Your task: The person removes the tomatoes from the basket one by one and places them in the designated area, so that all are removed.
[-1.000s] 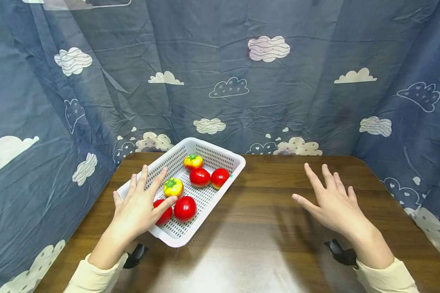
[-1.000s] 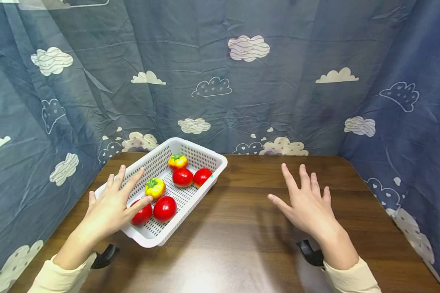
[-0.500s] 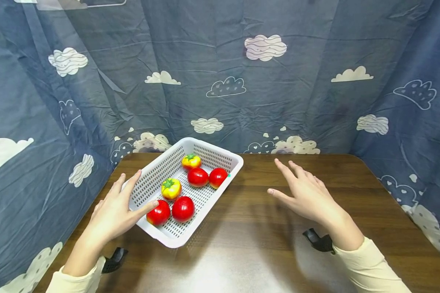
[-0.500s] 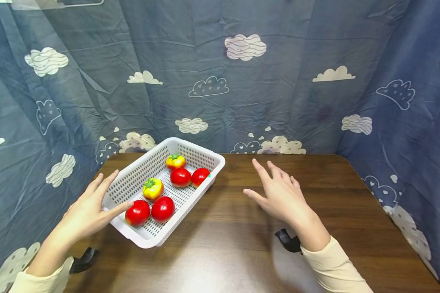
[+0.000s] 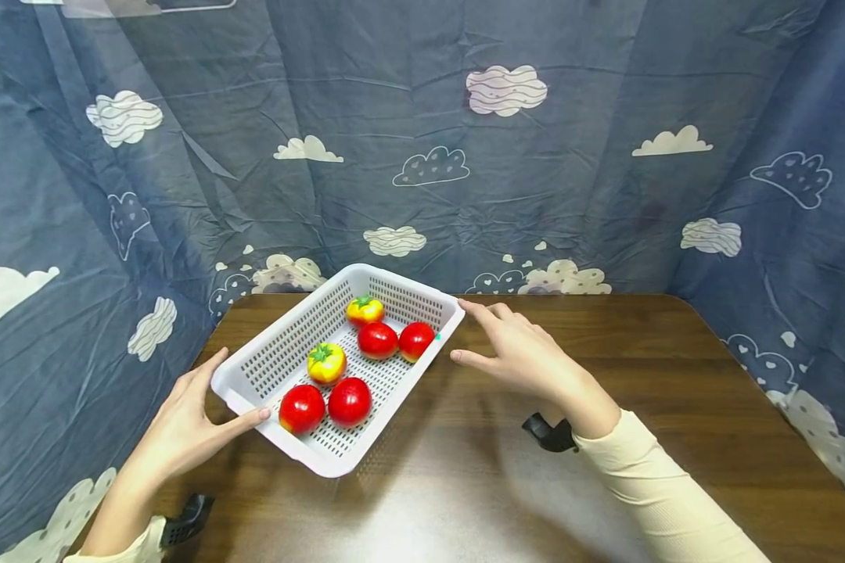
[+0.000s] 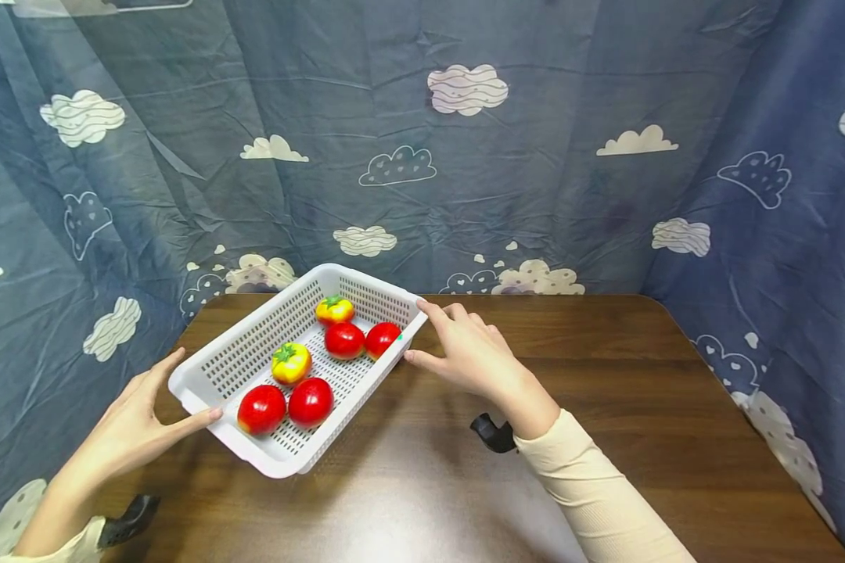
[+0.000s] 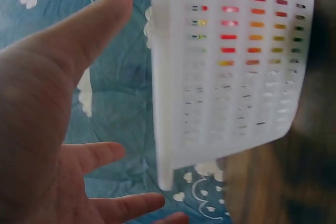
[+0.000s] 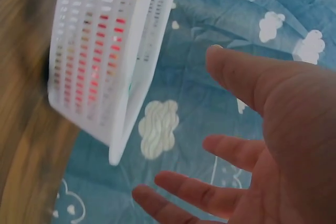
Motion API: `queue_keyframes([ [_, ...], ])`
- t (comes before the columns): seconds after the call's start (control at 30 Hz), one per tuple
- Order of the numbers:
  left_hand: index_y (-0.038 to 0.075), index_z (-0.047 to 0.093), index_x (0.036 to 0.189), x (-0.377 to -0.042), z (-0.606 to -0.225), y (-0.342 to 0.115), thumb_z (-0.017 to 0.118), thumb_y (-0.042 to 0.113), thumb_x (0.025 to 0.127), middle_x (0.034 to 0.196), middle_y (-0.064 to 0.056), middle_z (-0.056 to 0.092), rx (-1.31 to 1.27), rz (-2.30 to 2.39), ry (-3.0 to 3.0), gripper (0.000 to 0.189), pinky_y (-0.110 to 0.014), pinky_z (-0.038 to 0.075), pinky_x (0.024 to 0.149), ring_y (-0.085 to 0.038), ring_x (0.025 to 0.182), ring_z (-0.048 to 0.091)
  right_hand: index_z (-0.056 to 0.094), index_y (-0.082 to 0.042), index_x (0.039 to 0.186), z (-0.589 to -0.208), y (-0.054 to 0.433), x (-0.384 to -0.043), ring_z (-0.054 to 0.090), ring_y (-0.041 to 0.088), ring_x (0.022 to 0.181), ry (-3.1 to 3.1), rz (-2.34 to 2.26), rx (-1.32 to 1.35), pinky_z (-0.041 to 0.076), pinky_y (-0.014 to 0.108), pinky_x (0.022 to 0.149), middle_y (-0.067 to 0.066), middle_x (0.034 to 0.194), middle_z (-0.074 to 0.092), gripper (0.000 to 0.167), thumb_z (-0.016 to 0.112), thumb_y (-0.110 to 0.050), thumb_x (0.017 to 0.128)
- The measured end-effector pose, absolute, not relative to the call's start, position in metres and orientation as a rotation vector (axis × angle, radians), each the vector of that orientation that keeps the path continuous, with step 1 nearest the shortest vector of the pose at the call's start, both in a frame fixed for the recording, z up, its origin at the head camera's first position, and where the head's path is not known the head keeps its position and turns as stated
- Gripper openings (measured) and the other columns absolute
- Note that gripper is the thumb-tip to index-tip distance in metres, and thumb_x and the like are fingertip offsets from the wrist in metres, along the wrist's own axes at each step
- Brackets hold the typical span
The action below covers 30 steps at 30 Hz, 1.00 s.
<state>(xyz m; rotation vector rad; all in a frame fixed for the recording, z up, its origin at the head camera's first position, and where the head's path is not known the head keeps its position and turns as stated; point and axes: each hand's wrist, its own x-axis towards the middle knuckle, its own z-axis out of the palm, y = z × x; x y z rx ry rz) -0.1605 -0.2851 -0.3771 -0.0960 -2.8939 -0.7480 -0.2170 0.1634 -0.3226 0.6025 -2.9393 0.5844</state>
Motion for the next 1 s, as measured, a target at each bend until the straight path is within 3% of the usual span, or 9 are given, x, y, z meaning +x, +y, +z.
queue_keyframes([
  [0.27, -0.003, 0.019, 0.168, -0.163, -0.392, -0.295, 0.088, 0.052, 0.084, 0.16, -0.041, 0.037, -0.066, -0.843, -2.896, 0.122, -0.079, 0.037, 0.11, -0.059, 0.145, 0.038, 0.044, -0.023, 0.164, -0.32, 0.137, -0.238, 0.067, 0.037, 0.115, -2.964, 0.677, 0.661, 0.057, 0.059, 0.091, 0.02, 0.141, 0.061, 0.078, 0.074, -0.051, 0.098],
  [0.4, -0.002, 0.014, 0.17, -0.165, -0.396, -0.298, 0.087, 0.05, 0.087, 0.16, -0.04, 0.039, -0.041, -0.925, -2.899, 0.122, -0.078, 0.04, 0.108, -0.06, 0.142, 0.046, 0.045, -0.022, 0.163, -0.318, 0.125, -0.245, 0.065, 0.035, 0.115, -2.974, 0.712, 0.684, 0.057, 0.057, 0.094, 0.018, 0.138, 0.062, 0.077, 0.073, -0.051, 0.098],
  [0.57, -0.001, 0.008, 0.171, -0.168, -0.399, -0.299, 0.085, 0.049, 0.09, 0.161, -0.038, 0.041, -0.025, -1.011, -2.909, 0.121, -0.076, 0.046, 0.104, -0.06, 0.133, 0.058, 0.047, -0.016, 0.162, -0.315, 0.11, -0.254, 0.062, 0.035, 0.128, -2.992, 0.748, 0.727, 0.054, 0.056, 0.105, 0.018, 0.144, 0.062, 0.075, 0.073, -0.048, 0.099],
  [0.77, 0.005, 0.007, 0.172, -0.169, -0.4, -0.299, 0.081, 0.053, 0.093, 0.161, -0.034, 0.042, 0.034, -1.035, -2.957, 0.118, -0.068, 0.053, 0.097, -0.057, 0.132, 0.06, 0.048, -0.009, 0.16, -0.315, 0.093, -0.266, 0.057, 0.035, 0.139, -2.983, 0.755, 0.824, 0.05, 0.051, 0.116, 0.015, 0.154, 0.061, 0.072, 0.072, -0.042, 0.101],
  [0.93, 0.008, 0.007, 0.172, -0.169, -0.403, -0.3, 0.081, 0.05, 0.094, 0.158, -0.033, 0.046, 0.027, -1.101, -2.955, 0.115, -0.067, 0.053, 0.096, -0.055, 0.133, 0.061, 0.048, -0.004, 0.159, -0.316, 0.079, -0.276, 0.064, 0.031, 0.127, -3.0, 0.785, 0.872, 0.052, 0.042, 0.113, 0.015, 0.149, 0.065, 0.073, 0.074, -0.04, 0.1],
  [1.0, 0.007, 0.005, 0.172, -0.17, -0.405, -0.3, 0.081, 0.048, 0.094, 0.158, -0.033, 0.047, 0.016, -1.141, -2.94, 0.116, -0.069, 0.051, 0.099, -0.054, 0.134, 0.06, 0.048, -0.004, 0.159, -0.317, 0.074, -0.281, 0.065, 0.03, 0.115, -3.021, 0.804, 0.871, 0.054, 0.04, 0.103, 0.018, 0.135, 0.07, 0.073, 0.074, -0.04, 0.101],
])
